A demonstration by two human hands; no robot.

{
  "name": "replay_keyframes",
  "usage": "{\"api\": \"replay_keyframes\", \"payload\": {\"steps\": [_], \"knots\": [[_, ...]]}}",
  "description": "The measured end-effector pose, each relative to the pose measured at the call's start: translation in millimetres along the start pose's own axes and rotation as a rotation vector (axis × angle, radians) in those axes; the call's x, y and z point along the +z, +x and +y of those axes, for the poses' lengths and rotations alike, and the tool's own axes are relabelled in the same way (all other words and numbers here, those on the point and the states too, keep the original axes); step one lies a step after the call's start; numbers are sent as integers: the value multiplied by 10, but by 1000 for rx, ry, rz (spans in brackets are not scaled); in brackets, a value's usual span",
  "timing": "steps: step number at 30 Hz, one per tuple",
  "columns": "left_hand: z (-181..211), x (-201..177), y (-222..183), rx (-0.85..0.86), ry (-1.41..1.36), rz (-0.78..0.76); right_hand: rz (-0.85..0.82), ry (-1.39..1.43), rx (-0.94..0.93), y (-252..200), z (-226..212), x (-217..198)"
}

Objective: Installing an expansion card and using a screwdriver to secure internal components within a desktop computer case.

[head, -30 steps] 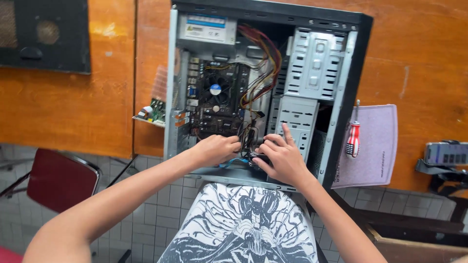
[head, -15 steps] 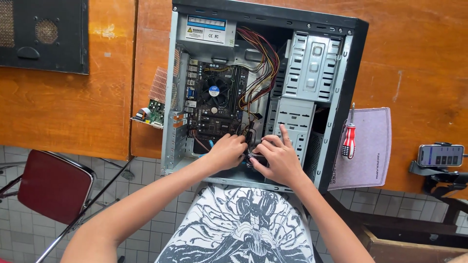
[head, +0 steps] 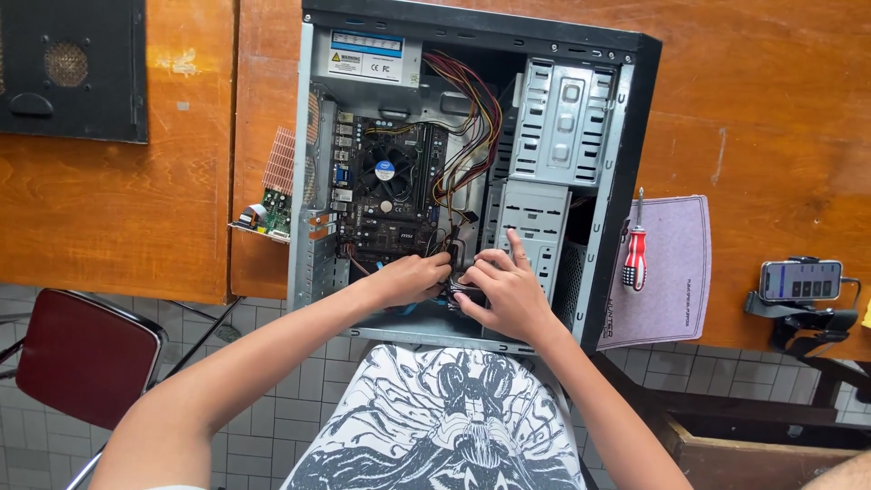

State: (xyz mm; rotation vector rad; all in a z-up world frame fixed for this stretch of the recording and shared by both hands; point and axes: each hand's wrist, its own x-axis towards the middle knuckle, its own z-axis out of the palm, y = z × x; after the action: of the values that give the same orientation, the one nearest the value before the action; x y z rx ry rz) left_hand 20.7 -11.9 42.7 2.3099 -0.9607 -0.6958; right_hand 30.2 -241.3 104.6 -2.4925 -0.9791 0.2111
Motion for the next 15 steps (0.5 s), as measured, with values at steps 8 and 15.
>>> {"api": "replay_keyframes", "payload": {"steps": [8,15], "knots": [[-16,157,174,-220,-49,-194,-17,1,5,3,1,6],[239,-210,-37,-264,-246,-152,-57,-5,25,10,-10,-16]]}}
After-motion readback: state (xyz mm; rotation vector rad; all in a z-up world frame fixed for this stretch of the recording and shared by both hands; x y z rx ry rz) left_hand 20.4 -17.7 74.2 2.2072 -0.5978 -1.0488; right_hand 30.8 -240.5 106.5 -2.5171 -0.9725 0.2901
